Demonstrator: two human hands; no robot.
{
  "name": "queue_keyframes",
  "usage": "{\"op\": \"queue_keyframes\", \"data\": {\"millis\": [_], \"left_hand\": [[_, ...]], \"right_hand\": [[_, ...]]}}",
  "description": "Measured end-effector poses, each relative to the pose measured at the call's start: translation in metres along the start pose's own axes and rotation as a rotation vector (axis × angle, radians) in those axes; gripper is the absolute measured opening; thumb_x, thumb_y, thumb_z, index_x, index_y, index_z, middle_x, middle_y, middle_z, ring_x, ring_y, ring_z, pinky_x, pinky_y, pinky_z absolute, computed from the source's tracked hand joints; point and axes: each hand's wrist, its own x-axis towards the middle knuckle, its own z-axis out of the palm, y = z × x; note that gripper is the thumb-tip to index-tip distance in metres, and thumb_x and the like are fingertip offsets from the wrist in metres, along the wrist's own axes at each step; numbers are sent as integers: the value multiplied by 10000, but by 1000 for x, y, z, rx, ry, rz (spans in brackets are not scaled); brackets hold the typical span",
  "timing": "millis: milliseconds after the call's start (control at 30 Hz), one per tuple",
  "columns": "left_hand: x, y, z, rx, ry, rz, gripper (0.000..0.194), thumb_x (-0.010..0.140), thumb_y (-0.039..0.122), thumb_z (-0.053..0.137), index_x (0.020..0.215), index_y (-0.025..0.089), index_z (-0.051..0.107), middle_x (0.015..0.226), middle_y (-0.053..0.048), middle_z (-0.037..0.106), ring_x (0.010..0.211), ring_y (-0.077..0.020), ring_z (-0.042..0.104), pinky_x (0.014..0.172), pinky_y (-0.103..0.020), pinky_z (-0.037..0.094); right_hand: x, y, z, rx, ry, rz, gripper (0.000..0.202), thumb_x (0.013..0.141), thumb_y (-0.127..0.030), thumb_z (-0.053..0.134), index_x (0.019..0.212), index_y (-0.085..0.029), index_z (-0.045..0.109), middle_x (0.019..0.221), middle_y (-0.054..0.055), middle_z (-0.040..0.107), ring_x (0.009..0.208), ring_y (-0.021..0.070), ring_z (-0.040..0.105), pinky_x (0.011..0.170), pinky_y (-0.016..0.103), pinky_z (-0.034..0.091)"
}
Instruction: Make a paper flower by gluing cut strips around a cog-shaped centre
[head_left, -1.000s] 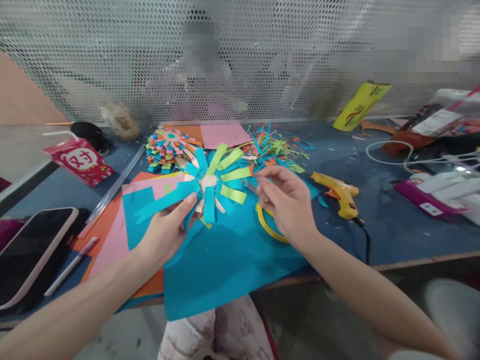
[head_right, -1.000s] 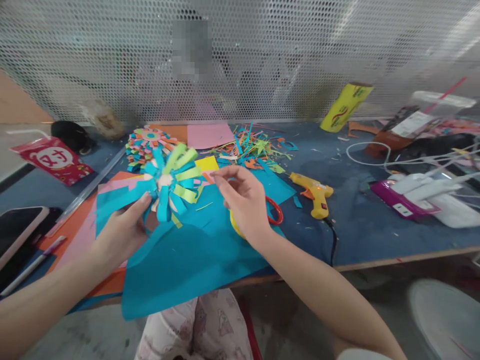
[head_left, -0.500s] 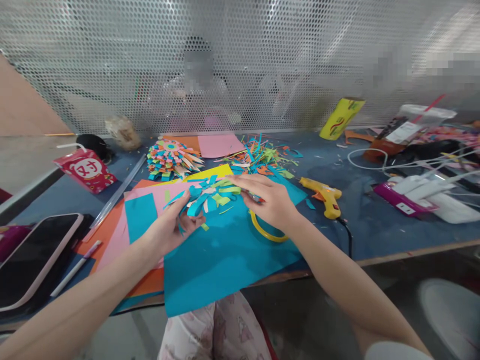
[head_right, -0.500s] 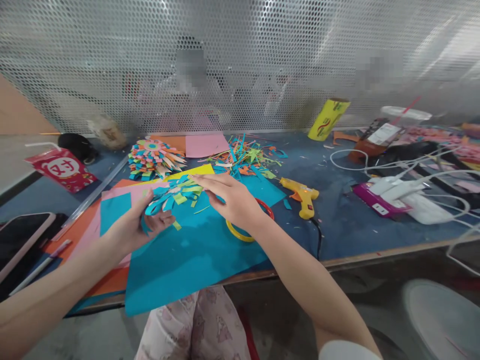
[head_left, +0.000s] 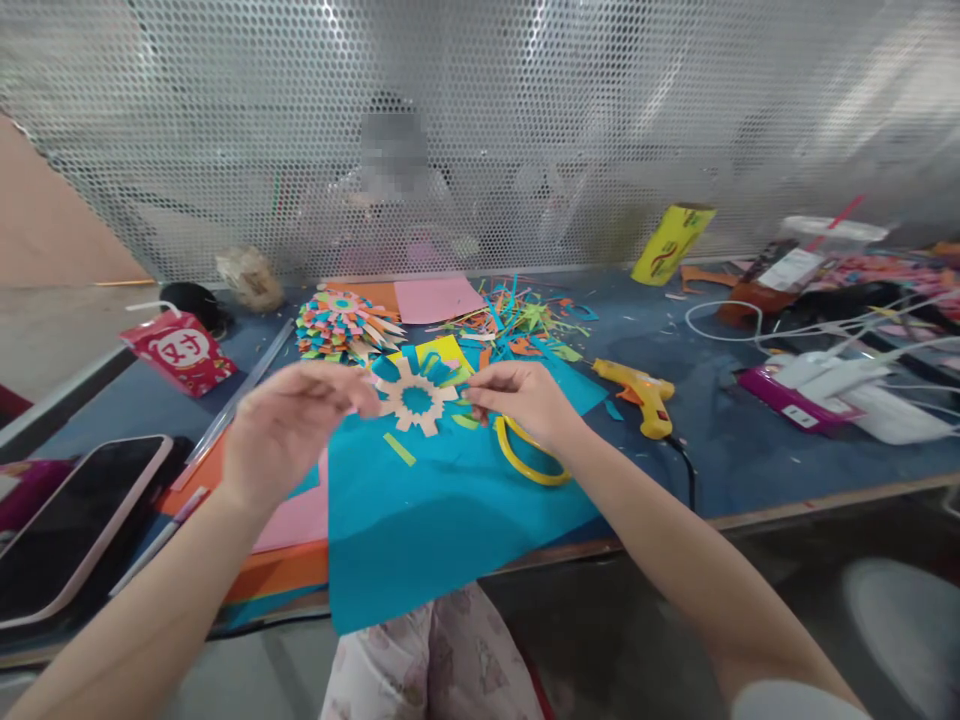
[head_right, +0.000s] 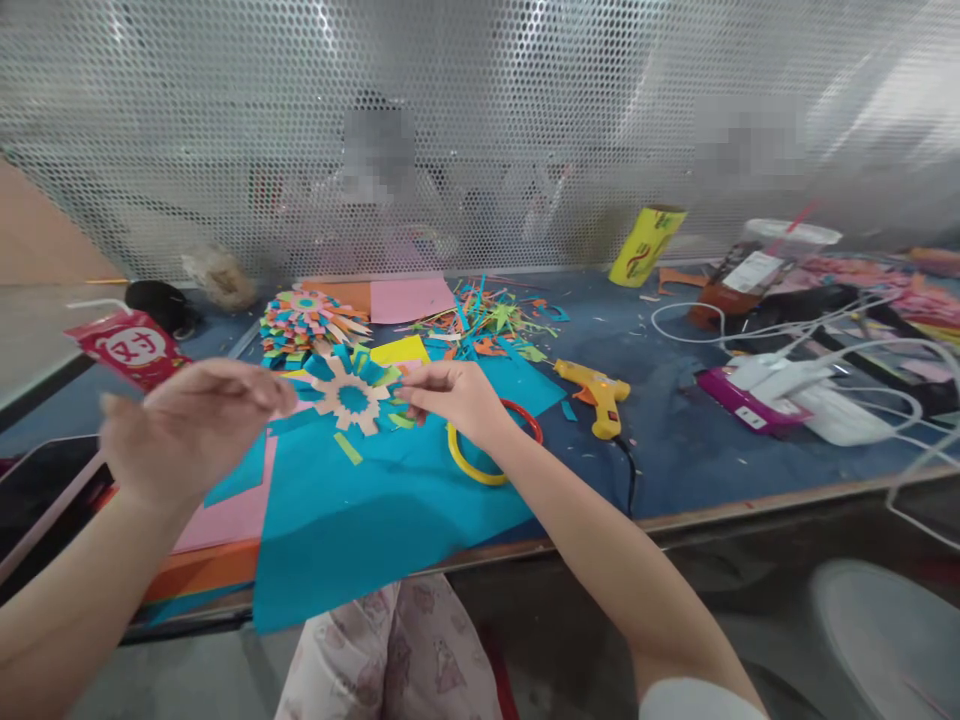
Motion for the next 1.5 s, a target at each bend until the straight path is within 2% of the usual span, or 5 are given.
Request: {"op": "queue_keyframes", "data": {"millis": [133, 467, 933, 1400, 1500], "left_hand": [[10, -9, -11, 491, 10, 128, 711, 529, 376, 858, 1170, 248, 577, 1165, -86, 653, 1105, -292, 586, 901, -402, 469], [12, -22, -7, 449, -47, -290, 646, 586, 301, 829, 1182, 199, 600, 689, 3, 674, 564, -120, 582, 478, -201, 411], [12, -29, -16, 798, 42, -67, 471, 703, 423, 735, 1118, 228, 630, 728, -7, 668, 674, -167, 612, 577, -255, 419], [18, -45, -40, 1399, -350, 231, 308, 840, 309, 551, 1130, 273, 648, 1042, -104, 719, 1032, -296, 630, 941, -454, 349], [15, -41, -39, 1370, -425, 202, 496, 752, 426, 660, 1218, 267, 598, 1174, -123, 673, 1110, -329, 588, 981, -493, 321]], "right_hand": [[0, -2, 3, 67, -85, 89, 210, 578, -300, 821, 661, -159, 689, 531, -17, 644, 484, 99, 595, 438, 222, 485], [2, 6, 4, 137, 46, 100, 212, 548, -322, 845, 696, -210, 742, 707, 0, 727, 578, 71, 625, 492, 175, 487], [0, -12, -3, 451, 78, 112, 265, 516, -331, 864, 665, -206, 684, 618, -38, 681, 599, 91, 674, 501, 152, 542], [-28, -59, -24, -258, 849, -1007, 75, 861, -270, 594, 847, -281, 667, 914, -31, 689, 1031, 193, 666, 956, 406, 521], [-49, -55, -17, -851, 257, -801, 106, 792, -320, 678, 893, -352, 687, 992, -72, 717, 1126, 251, 613, 941, 444, 514]]}}
